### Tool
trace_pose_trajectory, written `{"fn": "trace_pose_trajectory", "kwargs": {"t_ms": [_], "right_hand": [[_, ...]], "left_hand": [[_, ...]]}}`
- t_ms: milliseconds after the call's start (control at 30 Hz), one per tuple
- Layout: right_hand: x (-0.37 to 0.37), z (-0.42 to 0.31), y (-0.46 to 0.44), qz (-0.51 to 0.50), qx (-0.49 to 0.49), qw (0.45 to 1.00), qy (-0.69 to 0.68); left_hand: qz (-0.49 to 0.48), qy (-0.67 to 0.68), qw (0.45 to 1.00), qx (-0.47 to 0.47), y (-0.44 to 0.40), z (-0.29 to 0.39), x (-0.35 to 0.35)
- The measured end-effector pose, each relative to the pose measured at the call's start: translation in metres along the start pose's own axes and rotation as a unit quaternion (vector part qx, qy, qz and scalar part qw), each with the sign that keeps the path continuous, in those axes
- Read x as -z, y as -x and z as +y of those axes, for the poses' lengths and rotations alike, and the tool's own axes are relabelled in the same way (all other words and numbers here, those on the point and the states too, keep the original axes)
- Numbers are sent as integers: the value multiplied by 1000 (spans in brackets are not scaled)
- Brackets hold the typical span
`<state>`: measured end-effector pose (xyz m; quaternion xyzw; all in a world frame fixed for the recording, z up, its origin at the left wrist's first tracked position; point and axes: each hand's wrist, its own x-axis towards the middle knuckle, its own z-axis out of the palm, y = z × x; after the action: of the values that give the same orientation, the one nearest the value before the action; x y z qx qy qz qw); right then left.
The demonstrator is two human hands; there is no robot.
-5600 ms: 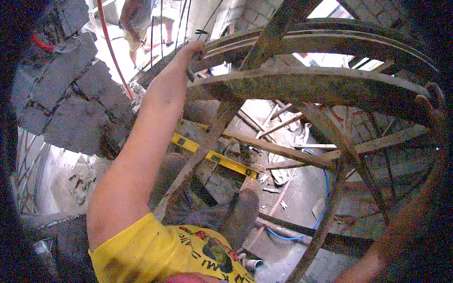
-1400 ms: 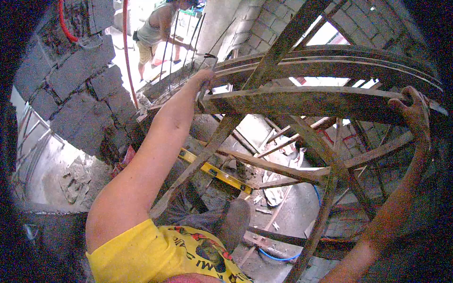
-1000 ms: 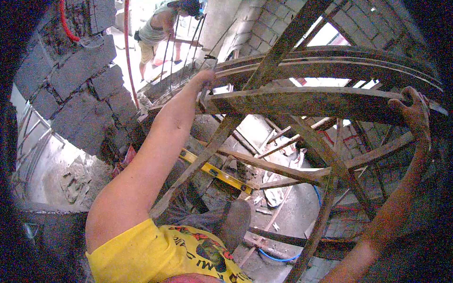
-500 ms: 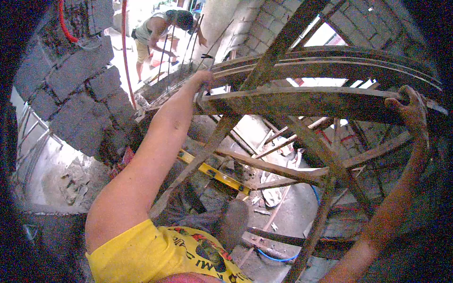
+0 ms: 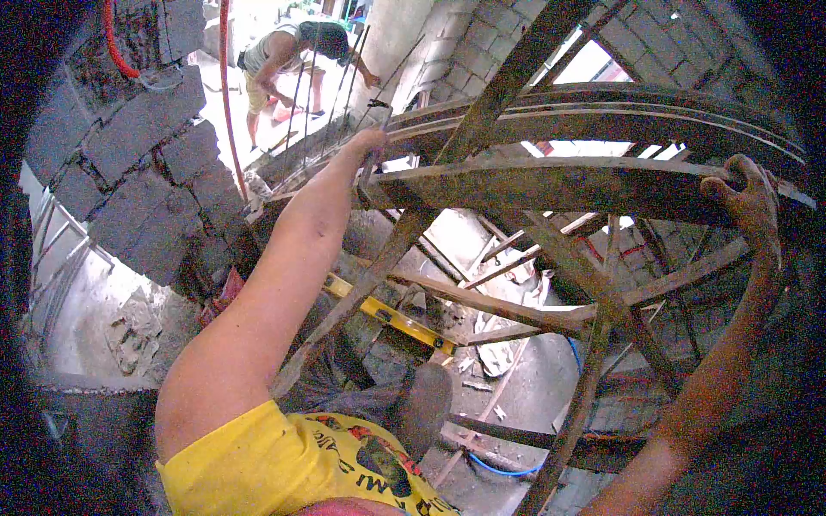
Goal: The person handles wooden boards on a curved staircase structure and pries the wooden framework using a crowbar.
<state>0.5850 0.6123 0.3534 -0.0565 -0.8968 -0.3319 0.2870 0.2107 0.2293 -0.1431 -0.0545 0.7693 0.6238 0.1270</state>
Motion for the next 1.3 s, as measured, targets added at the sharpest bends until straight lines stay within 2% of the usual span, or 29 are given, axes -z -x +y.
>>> {"fn": "trace_pose_trajectory", "kwargs": {"t_ms": [133,167,200,233,267,300,333,367,467,533,600,700,800,833,900,933,967,1000,1033,1067,1200,1233,1300], "right_hand": [[-6,9,-1,26,21,999,9],[-5,9,0,35,28,999,14],[0,1,2,31,15,999,12],[5,-5,4,26,2,1000,11],[8,-8,5,28,1,1000,10],[10,-10,4,12,4,1000,10],[13,-12,4,-4,7,1000,9],[13,-13,4,-4,7,1000,8],[13,-14,6,11,10,1000,1],[12,-12,4,-18,-19,1000,6],[12,-10,3,-16,-19,1000,12],[8,-5,1,-22,-22,999,15],[11,-8,-1,-20,-20,999,19],[13,-10,2,-14,-19,999,27],[13,-9,4,3,-12,1000,16],[8,-5,2,12,-7,1000,8],[-13,14,-7,-12,-11,1000,-13],[-2,3,-1,-45,-27,997,-49],[23,-13,2,-20,-27,998,-47],[37,-23,14,-28,-17,999,-35],[32,-28,17,-14,-25,998,-48],[29,-25,13,-21,-31,998,-45],[26,-23,11,-29,-34,998,-41]], "left_hand": [[0,34,999,-18,-49,-36,-5],[-49,-35,980,-191,-78,-62,-4],[-31,-199,958,-202,-102,-62,-18],[-10,-357,910,-213,-125,-63,-32],[-8,-357,909,-214,-125,-69,-29],[5,-199,969,-149,-120,-78,-23],[18,-35,996,-79,-116,-87,-20],[19,-35,996,-78,-106,-86,-20],[62,-140,966,-206,-36,-45,-21],[79,-173,951,-245,12,-19,-22],[155,45,962,-219,55,5,-24],[124,128,958,-224,110,44,-22],[145,161,955,-204,97,60,-39],[90,128,935,-319,99,51,-36],[89,128,932,-328,147,76,-27],[138,165,952,-220,196,102,-36],[194,196,917,-287,212,88,-61],[221,199,896,-331,205,99,-62],[249,198,871,-374,197,109,-65],[231,168,896,-340,205,101,-80],[230,188,913,-278,256,107,-98],[283,163,870,-368,257,102,-108],[278,220,828,-435,289,102,-104]]}}
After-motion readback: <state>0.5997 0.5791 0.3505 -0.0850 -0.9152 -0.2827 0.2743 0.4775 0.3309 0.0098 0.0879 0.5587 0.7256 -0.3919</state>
